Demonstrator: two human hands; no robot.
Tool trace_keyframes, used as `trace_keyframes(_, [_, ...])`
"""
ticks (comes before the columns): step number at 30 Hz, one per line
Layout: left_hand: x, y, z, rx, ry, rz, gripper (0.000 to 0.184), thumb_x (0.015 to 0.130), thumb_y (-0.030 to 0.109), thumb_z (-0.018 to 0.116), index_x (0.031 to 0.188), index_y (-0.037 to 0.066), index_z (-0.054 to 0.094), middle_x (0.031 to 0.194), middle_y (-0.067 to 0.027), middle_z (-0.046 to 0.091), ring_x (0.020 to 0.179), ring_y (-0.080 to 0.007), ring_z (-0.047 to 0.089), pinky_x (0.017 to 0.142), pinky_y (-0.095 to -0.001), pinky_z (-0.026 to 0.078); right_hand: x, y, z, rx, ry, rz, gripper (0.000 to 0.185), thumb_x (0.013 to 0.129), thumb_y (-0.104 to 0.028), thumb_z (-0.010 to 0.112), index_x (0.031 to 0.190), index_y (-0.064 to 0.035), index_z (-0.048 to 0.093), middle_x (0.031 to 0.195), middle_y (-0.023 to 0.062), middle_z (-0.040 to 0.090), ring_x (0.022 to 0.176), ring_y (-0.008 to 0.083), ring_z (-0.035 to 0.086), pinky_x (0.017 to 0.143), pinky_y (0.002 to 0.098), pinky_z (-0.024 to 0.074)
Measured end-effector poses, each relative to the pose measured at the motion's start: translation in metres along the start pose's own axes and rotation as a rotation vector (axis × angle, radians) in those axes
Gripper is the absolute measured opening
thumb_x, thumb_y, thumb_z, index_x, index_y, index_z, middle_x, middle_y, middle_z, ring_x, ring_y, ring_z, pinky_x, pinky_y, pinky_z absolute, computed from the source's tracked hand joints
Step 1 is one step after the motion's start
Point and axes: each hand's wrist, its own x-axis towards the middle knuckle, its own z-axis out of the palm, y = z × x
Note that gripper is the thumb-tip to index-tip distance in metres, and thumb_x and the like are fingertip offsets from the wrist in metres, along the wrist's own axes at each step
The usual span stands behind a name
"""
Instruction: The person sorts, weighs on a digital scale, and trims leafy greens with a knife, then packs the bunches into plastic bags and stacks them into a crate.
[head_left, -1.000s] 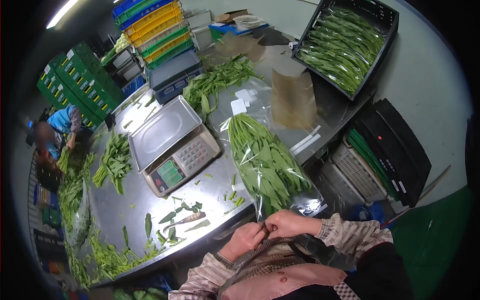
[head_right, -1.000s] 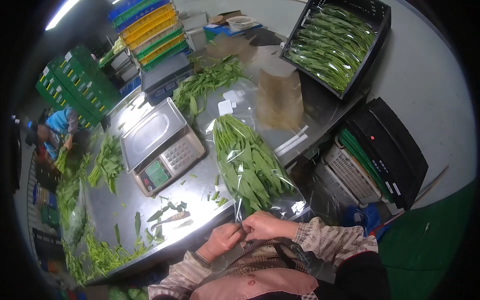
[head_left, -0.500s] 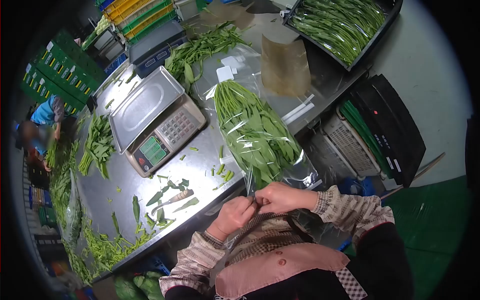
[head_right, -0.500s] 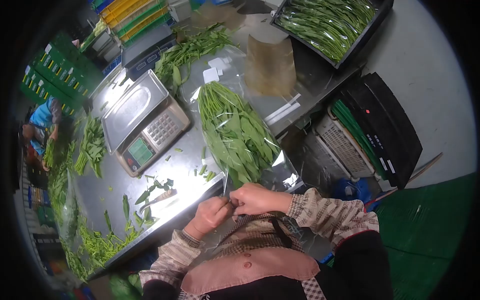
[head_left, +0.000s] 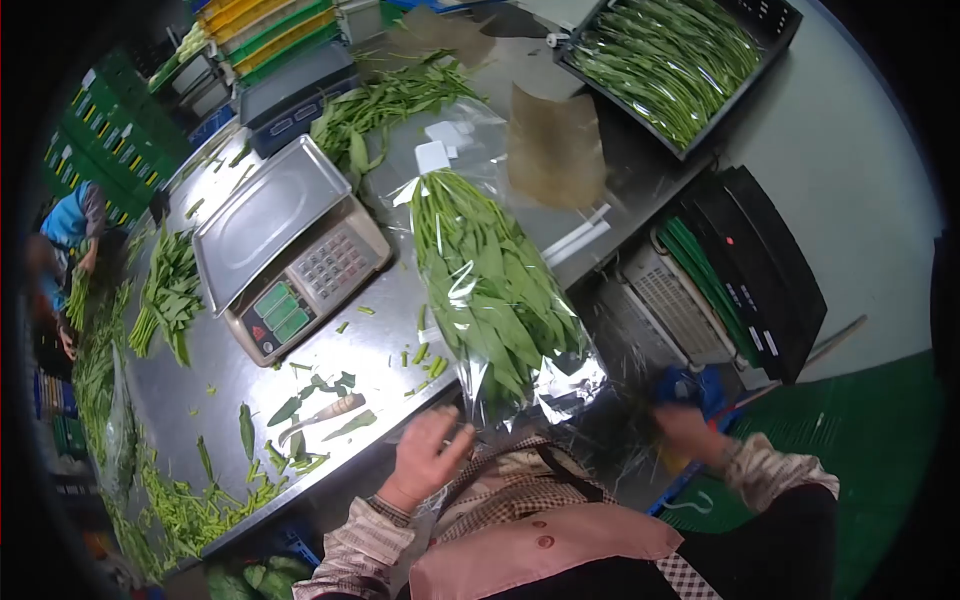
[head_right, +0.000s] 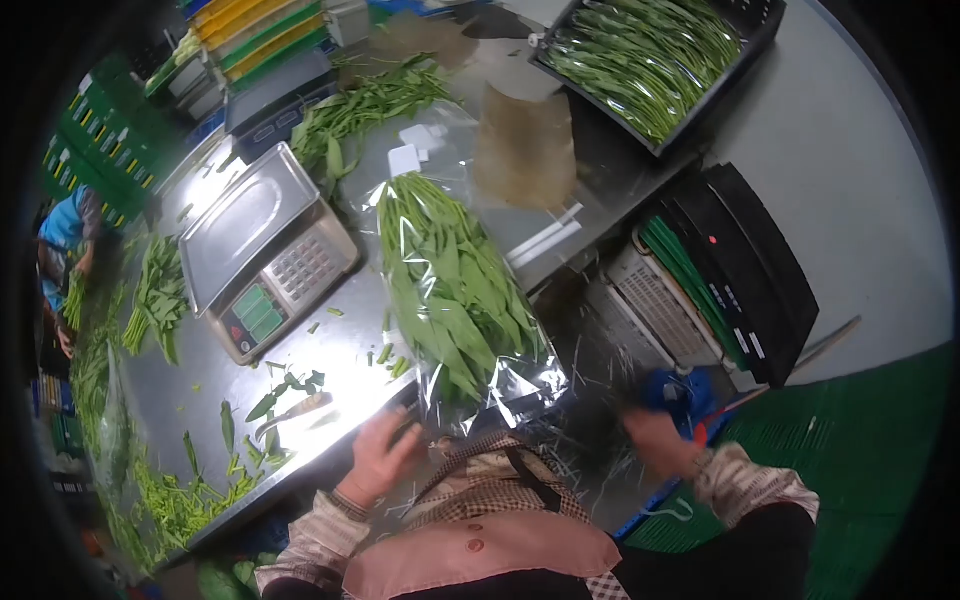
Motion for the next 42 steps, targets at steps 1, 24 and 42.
trace_keyframes(1, [-0.010,-0.006,0.015,-0.046,-0.018,-0.075,0.044,0.078,0.016,0.064,0.121,0.013,0.058,0.127,-0.0164,0.055,0.109,-0.0306,0.059,0.090,-0.0451,0.048,0.035,-0.016,-0.027,-0.011,0.238,-0.008,0.062,0.073,-0.011,0.064,0.132,-0.0058,0.047,0.119,0.0164,0.056,0.103,0.0357,0.057,0.085,0.0430,0.0479])
trace_keyframes(24, [0.049,-0.024,0.077,-0.346,0.267,-1.260,0.029,0.097,0.015,0.050,0.076,-0.005,0.053,0.054,-0.0183,0.049,0.046,-0.0196,0.044,0.047,-0.0372,0.037,0.192,-0.097,-0.077,1.138,0.589,0.229,0.020,0.095,-0.012,0.053,0.077,-0.0032,0.051,0.058,0.0000,0.050,0.050,0.0063,0.048,0.046,0.0246,0.0369])
trace_keyframes(42, [0.069,-0.044,0.039,0.104,-0.129,-0.411,0.038,0.070,0.014,0.069,0.104,-0.003,0.062,0.101,-0.0207,0.064,0.099,-0.0364,0.061,0.087,-0.0488,0.044,0.244,-0.091,-0.114,2.085,0.272,0.242,0.024,0.089,-0.015,0.065,0.102,0.0052,0.064,0.096,0.0130,0.068,0.086,0.0207,0.066,0.076,0.0346,0.0525])
